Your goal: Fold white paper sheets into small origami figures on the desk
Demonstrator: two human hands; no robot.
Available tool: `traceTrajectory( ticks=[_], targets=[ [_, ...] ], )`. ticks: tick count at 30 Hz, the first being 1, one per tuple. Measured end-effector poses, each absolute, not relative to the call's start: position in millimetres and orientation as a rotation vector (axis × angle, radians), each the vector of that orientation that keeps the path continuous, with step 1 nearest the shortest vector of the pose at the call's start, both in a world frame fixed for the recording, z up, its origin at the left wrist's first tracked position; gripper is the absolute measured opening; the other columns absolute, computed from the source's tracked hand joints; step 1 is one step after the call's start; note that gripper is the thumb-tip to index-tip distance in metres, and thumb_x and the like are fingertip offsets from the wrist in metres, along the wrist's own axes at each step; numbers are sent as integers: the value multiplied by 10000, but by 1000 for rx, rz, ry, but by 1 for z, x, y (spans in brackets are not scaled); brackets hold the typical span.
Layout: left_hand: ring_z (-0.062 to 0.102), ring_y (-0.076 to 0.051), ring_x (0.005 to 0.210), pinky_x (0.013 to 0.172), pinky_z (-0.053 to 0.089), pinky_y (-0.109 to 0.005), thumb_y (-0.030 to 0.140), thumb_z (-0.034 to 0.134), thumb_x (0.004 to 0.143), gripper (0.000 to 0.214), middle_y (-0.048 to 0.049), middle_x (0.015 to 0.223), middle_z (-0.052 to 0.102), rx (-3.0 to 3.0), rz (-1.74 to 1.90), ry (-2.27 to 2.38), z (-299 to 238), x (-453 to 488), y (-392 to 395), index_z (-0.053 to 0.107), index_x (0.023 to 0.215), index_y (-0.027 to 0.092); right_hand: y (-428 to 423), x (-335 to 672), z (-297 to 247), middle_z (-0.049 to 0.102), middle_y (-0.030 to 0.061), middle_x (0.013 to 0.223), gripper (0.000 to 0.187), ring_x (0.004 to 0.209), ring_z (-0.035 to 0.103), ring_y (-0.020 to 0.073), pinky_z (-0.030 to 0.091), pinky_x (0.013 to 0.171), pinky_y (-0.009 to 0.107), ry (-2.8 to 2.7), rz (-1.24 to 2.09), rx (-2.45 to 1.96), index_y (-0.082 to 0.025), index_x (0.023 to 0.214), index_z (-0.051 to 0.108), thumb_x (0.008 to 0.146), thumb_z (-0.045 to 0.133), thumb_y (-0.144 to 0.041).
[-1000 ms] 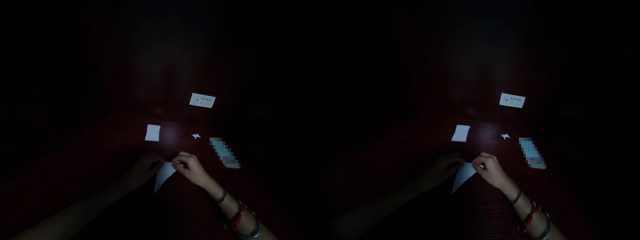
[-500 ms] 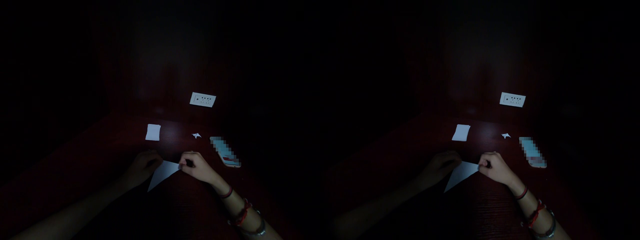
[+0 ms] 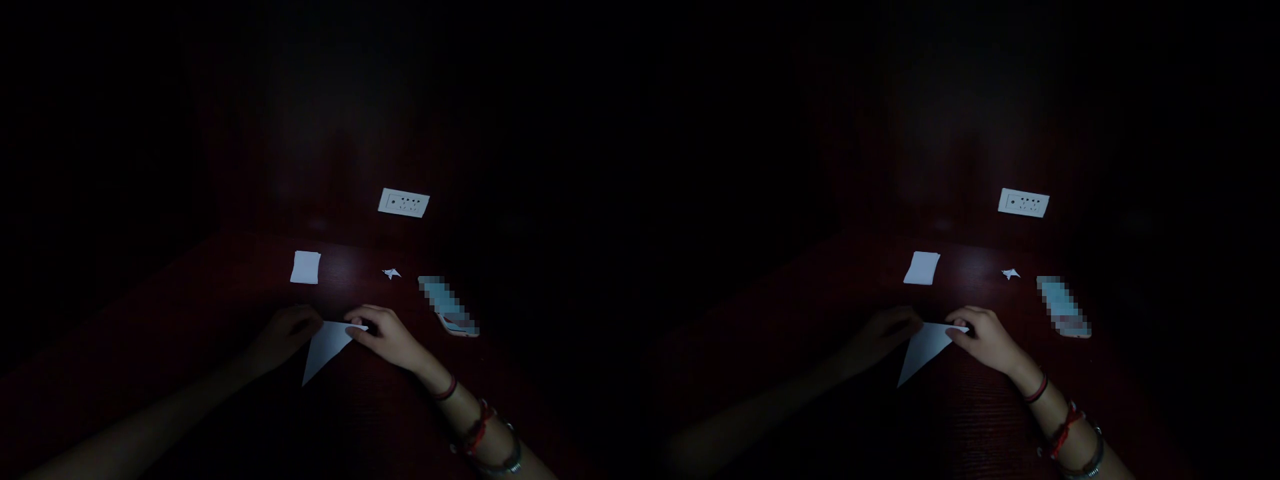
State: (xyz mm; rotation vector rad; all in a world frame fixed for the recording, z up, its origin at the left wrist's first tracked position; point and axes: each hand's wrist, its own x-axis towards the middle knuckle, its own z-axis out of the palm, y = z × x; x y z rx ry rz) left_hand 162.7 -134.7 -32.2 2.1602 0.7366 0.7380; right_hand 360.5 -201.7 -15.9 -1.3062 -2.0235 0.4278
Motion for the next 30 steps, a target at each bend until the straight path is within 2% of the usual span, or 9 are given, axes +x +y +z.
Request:
traceTrajectory(
  ticks=[4, 9, 15, 19, 23, 30],
  targets=[
    [522, -118, 724, 662, 396, -229, 260, 386, 810, 190, 18, 790, 559, 2181, 688, 735, -33, 161, -134, 559, 779, 190, -199, 359, -24, 614, 5, 749, 142, 681, 550, 112, 399, 650, 208, -2046, 514, -1344, -167, 781, 603, 765, 470, -214],
    [530, -131, 766, 696, 411, -254, 264, 361, 818, 209, 10, 833, 564, 2203, 647, 783, -32, 158, -133, 558, 803, 196, -192, 377, -29, 616, 18, 749, 167, 700, 551, 134, 414, 636, 227, -1838, 565, -1465, -147, 799, 599, 743, 500, -270],
    [504, -148, 879, 761, 398, -274, 305, 423, 796, 236, -1, 979, 535, 2216, 838, 856, -34, 161, -139, 491, 1008, 227, -194, 371, -28, 607, 15, 749, 163, 685, 539, 126, 417, 618, 227, -1874, 677, -1394, -144, 798, 597, 710, 543, -270],
    [525, -126, 812, 718, 404, -240, 281, 425, 801, 175, 22, 894, 573, 2238, 667, 705, -37, 162, -137, 545, 914, 224, -197, 362, -27, 598, 9, 747, 145, 677, 529, 116, 412, 614, 223, -1940, 636, -1381, -156, 814, 597, 705, 548, -239],
    [527, -123, 807, 709, 400, -231, 251, 416, 804, 170, 20, 888, 576, 2210, 664, 719, -38, 162, -133, 556, 893, 215, -198, 362, -26, 576, 12, 821, 294, 729, 519, 117, 409, 664, 235, -1956, 559, -1315, -180, 952, 558, 664, 597, -218],
    [517, -125, 804, 725, 392, -242, 241, 389, 809, 173, 13, 873, 566, 2228, 763, 754, -39, 162, -131, 548, 865, 200, -194, 368, -32, 567, -5, 708, 271, 650, 519, 98, 424, 643, 239, -1767, 671, -1300, -166, 1014, 504, 749, 490, -221]
  ],
)
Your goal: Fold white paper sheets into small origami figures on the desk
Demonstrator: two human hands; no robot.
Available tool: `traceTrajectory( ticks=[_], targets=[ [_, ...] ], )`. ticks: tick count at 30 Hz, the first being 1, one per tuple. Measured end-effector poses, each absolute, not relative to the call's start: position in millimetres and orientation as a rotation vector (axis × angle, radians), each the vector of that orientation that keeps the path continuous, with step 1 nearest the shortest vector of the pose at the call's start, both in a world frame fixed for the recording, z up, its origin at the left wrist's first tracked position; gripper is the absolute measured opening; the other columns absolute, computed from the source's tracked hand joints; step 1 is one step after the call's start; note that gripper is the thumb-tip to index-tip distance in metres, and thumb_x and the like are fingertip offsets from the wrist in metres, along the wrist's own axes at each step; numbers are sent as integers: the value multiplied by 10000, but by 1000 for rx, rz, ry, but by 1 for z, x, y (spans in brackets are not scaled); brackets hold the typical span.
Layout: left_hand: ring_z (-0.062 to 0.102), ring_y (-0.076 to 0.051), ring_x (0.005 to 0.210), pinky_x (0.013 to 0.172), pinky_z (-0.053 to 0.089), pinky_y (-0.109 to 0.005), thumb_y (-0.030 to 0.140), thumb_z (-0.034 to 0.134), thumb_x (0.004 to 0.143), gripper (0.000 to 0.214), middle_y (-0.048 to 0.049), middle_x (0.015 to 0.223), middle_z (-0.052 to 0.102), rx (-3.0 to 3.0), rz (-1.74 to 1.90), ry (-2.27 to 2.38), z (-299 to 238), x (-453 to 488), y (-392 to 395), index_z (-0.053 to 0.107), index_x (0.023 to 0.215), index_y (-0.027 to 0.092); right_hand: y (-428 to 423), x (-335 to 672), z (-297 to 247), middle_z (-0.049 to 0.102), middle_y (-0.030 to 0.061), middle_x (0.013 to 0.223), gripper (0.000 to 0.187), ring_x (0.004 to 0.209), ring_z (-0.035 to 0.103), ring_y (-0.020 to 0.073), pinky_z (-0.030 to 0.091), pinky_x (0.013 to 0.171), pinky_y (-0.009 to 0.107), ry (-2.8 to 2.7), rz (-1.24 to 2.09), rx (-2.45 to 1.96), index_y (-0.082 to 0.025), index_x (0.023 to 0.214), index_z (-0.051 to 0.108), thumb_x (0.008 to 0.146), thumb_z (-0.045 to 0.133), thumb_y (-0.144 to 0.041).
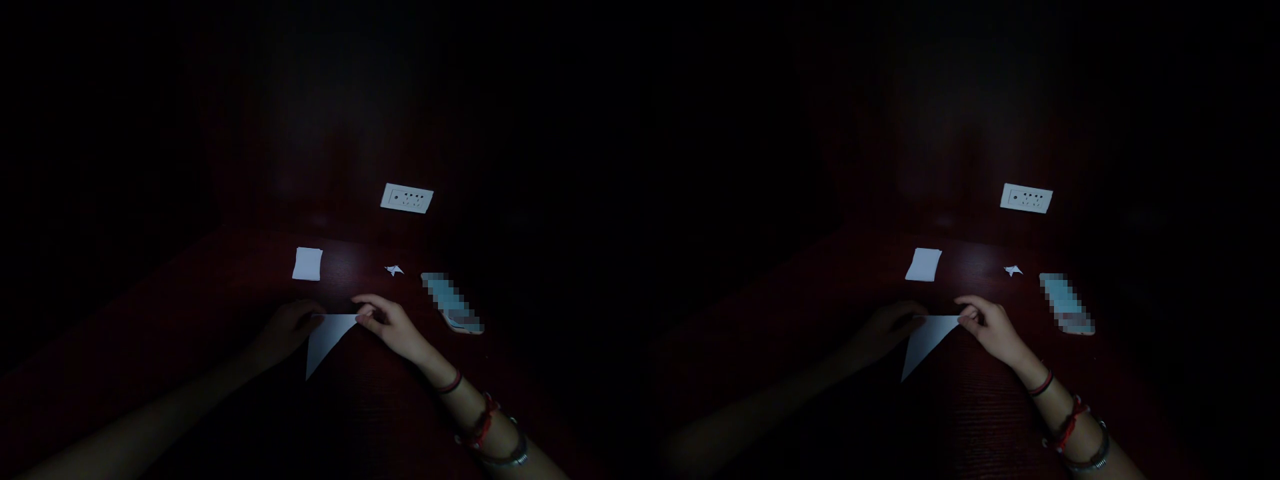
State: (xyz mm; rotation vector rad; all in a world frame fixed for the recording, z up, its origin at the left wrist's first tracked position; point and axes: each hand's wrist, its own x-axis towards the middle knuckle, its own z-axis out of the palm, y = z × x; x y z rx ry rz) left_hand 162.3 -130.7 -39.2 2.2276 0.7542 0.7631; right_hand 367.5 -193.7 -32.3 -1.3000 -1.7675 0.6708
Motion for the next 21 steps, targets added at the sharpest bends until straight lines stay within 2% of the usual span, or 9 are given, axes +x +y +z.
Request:
traceTrajectory(
  ticks=[8, 14, 21],
  targets=[
    [514, -132, 751, 672, 401, -250, 244, 383, 800, 164, 7, 823, 560, 2239, 759, 794, -38, 160, -134, 535, 831, 191, -196, 369, -29, 608, 43, 760, 184, 696, 541, 130, 432, 665, 265, -1756, 654, -1369, -133, 854, 594, 732, 499, -233],
    [520, -134, 747, 670, 400, -249, 243, 390, 788, 169, 6, 813, 569, 2236, 781, 801, -46, 160, -127, 545, 815, 183, -198, 371, -31, 618, 45, 788, 244, 738, 561, 135, 444, 678, 268, -1782, 868, -1270, -133, 930, 568, 768, 465, -283],
    [523, -131, 796, 710, 396, -245, 232, 388, 803, 185, 6, 868, 577, 2271, 715, 701, -42, 163, -131, 558, 867, 199, -195, 368, -36, 620, 41, 852, 230, 740, 549, 132, 424, 682, 257, -1883, 583, -1363, -171, 917, 606, 777, 458, -278]
  ],
)
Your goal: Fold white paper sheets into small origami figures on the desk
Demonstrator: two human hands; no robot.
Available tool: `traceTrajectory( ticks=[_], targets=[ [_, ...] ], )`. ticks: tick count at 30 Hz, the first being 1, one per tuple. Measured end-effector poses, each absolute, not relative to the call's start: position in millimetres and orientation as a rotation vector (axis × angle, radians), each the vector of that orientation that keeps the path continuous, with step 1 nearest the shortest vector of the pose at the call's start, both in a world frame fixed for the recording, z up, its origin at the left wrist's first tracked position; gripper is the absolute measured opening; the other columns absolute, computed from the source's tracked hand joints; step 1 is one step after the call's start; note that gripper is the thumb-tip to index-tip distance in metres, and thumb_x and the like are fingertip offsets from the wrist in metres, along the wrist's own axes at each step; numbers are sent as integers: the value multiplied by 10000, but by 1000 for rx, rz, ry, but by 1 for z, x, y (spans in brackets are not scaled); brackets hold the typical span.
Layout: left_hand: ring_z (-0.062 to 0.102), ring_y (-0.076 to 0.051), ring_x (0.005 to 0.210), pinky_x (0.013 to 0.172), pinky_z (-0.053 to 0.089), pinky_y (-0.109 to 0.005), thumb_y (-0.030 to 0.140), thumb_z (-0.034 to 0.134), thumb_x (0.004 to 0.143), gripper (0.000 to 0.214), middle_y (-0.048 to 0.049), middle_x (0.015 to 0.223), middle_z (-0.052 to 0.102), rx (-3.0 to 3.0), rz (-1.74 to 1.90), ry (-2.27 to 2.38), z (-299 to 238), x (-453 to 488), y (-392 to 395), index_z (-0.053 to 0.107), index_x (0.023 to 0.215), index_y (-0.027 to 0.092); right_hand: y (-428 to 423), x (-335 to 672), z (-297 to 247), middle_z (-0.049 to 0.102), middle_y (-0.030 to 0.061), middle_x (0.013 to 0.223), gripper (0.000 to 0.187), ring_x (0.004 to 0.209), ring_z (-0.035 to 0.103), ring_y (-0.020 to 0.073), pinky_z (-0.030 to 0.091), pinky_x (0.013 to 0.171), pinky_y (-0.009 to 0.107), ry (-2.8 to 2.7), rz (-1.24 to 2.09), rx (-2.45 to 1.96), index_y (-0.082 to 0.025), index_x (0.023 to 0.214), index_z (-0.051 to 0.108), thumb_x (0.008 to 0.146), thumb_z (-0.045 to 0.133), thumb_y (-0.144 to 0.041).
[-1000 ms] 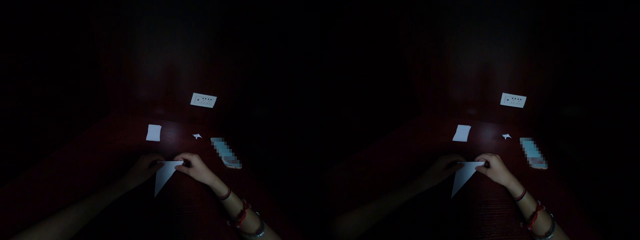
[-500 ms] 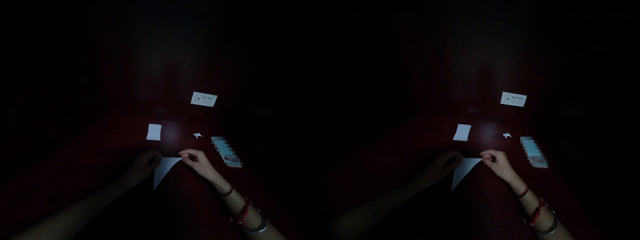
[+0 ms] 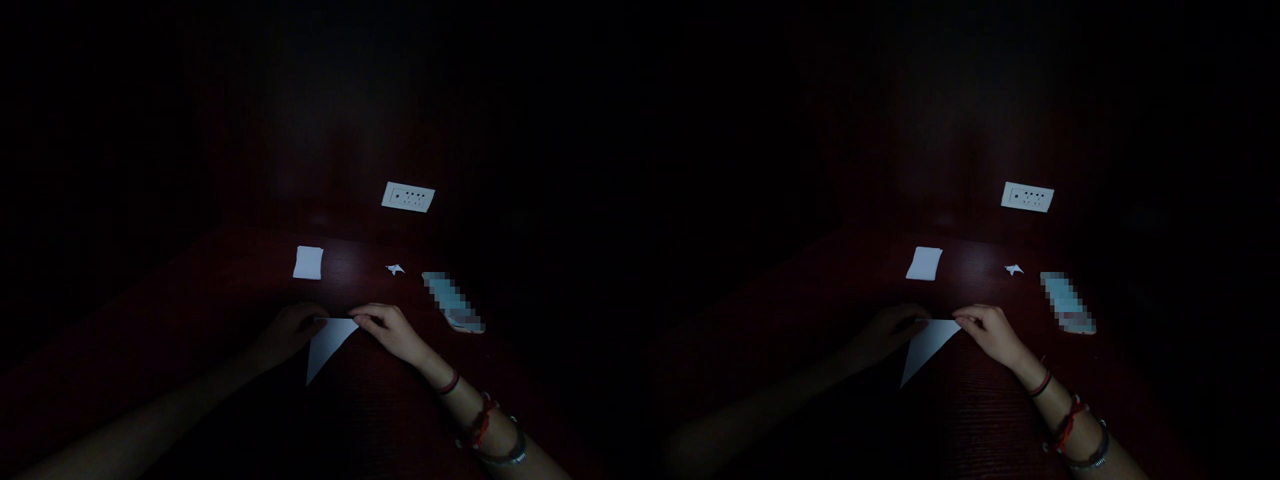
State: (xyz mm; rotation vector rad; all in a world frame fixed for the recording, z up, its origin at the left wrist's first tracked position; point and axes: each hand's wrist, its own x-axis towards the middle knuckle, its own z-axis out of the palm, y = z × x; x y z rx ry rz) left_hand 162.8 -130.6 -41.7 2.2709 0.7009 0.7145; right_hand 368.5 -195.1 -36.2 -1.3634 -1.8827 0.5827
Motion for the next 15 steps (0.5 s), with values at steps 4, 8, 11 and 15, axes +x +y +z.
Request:
traceTrajectory(
  ticks=[4, 8, 11, 15],
  targets=[
    [523, -136, 810, 732, 395, -255, 210, 379, 806, 198, -3, 876, 582, 2300, 714, 686, -40, 164, -133, 566, 872, 197, -193, 367, -42, 624, 24, 701, 219, 608, 541, 112, 427, 576, 222, -1866, 718, -1403, -148, 840, 627, 765, 467, -279],
    [516, -148, 869, 777, 389, -280, 235, 393, 805, 225, -5, 968, 575, 2274, 674, 700, -43, 163, -134, 541, 974, 221, -192, 367, -43, 620, 28, 718, 177, 643, 545, 121, 433, 594, 227, -1763, 733, -1393, -140, 796, 621, 727, 514, -262],
    [510, -159, 906, 798, 388, -292, 271, 463, 765, 270, -1, 1025, 559, 2205, 655, 715, -47, 164, -133, 516, 1028, 236, -192, 364, -42, 612, 21, 703, 166, 634, 540, 121, 431, 594, 228, -1719, 683, -1391, -147, 796, 616, 713, 529, -262],
    [525, -155, 882, 778, 399, -277, 254, 472, 748, 243, 1, 985, 575, 2139, 688, 762, -46, 164, -133, 540, 979, 217, -195, 357, -40, 605, 14, 699, 169, 629, 533, 115, 426, 592, 223, -1729, 602, -1383, -154, 816, 619, 710, 534, -253]
  ],
)
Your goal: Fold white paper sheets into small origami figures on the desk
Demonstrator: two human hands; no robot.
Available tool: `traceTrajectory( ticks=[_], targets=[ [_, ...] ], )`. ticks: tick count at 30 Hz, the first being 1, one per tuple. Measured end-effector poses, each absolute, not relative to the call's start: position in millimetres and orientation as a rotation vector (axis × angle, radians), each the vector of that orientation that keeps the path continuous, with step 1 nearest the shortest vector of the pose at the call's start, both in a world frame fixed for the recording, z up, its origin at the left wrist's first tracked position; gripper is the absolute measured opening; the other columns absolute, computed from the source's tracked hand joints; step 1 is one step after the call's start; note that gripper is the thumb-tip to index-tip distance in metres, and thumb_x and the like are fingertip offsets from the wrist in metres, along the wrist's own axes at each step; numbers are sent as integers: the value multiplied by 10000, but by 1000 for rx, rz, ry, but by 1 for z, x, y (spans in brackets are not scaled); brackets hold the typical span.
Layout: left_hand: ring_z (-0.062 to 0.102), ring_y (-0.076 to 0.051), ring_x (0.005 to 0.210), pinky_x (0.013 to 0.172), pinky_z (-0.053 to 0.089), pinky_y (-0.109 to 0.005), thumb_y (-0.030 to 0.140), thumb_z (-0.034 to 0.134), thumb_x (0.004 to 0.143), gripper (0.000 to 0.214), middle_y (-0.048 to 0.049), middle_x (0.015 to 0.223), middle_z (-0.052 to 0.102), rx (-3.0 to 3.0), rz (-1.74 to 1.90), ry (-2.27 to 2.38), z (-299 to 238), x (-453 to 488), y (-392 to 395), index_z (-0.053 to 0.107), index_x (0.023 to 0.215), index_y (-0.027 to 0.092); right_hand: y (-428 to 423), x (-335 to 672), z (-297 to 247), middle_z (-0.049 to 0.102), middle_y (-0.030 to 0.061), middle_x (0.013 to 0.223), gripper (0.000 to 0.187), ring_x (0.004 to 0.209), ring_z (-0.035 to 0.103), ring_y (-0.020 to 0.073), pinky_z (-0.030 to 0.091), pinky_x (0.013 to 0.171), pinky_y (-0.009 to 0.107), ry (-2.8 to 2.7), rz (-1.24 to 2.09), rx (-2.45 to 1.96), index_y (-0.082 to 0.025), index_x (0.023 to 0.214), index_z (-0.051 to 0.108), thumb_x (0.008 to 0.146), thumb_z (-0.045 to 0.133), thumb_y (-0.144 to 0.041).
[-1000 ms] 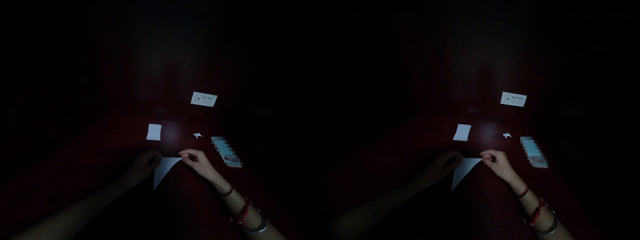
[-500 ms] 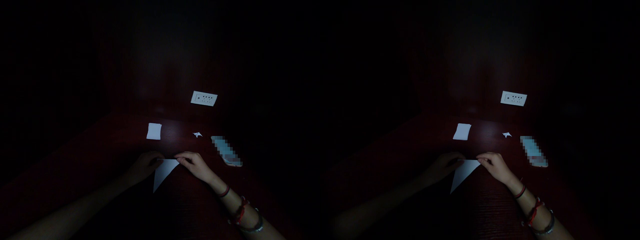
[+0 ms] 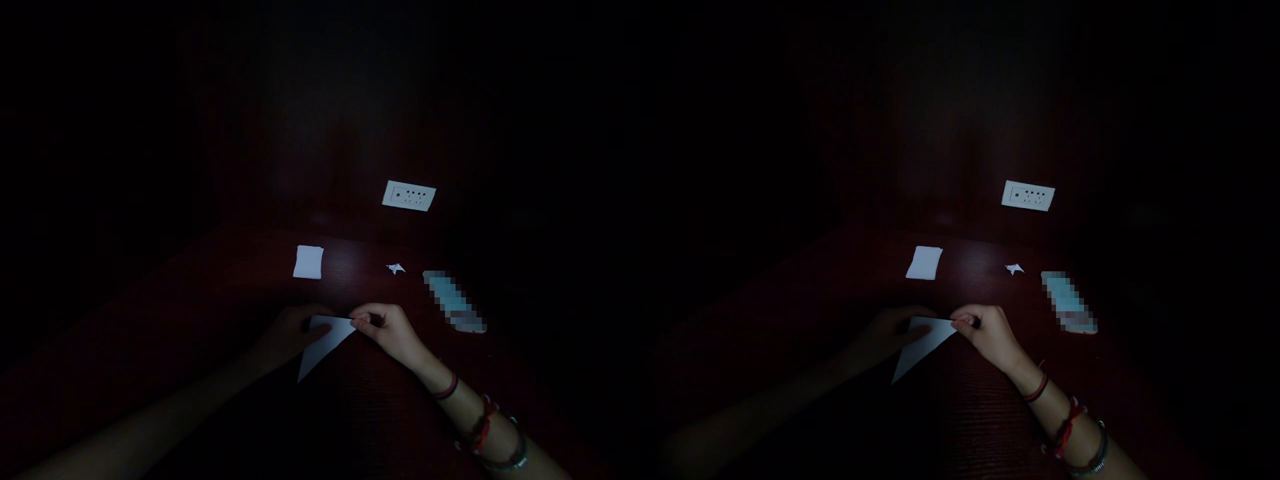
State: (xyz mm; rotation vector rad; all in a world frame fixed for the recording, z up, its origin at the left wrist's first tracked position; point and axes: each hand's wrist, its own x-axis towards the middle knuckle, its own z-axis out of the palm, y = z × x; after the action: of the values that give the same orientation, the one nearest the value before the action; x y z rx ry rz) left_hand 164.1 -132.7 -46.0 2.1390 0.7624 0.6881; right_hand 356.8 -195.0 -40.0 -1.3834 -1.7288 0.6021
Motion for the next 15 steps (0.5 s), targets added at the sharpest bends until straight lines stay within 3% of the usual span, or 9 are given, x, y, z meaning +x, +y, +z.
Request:
traceTrajectory(
  ticks=[9, 15],
  targets=[
    [545, -135, 783, 682, 408, -234, 218, 448, 751, 209, 17, 899, 587, 2200, 667, 739, -40, 161, -135, 546, 935, 211, -191, 361, -42, 625, 38, 793, 259, 704, 555, 138, 432, 645, 246, -1805, 717, -1384, -143, 886, 607, 734, 507, -328],
    [541, -136, 793, 697, 405, -235, 217, 447, 746, 215, 16, 902, 585, 2237, 642, 730, -40, 161, -136, 548, 935, 208, -190, 365, -42, 617, 29, 758, 263, 696, 543, 124, 414, 623, 215, -2007, 763, -1357, -130, 785, 613, 795, 419, -308]
  ],
)
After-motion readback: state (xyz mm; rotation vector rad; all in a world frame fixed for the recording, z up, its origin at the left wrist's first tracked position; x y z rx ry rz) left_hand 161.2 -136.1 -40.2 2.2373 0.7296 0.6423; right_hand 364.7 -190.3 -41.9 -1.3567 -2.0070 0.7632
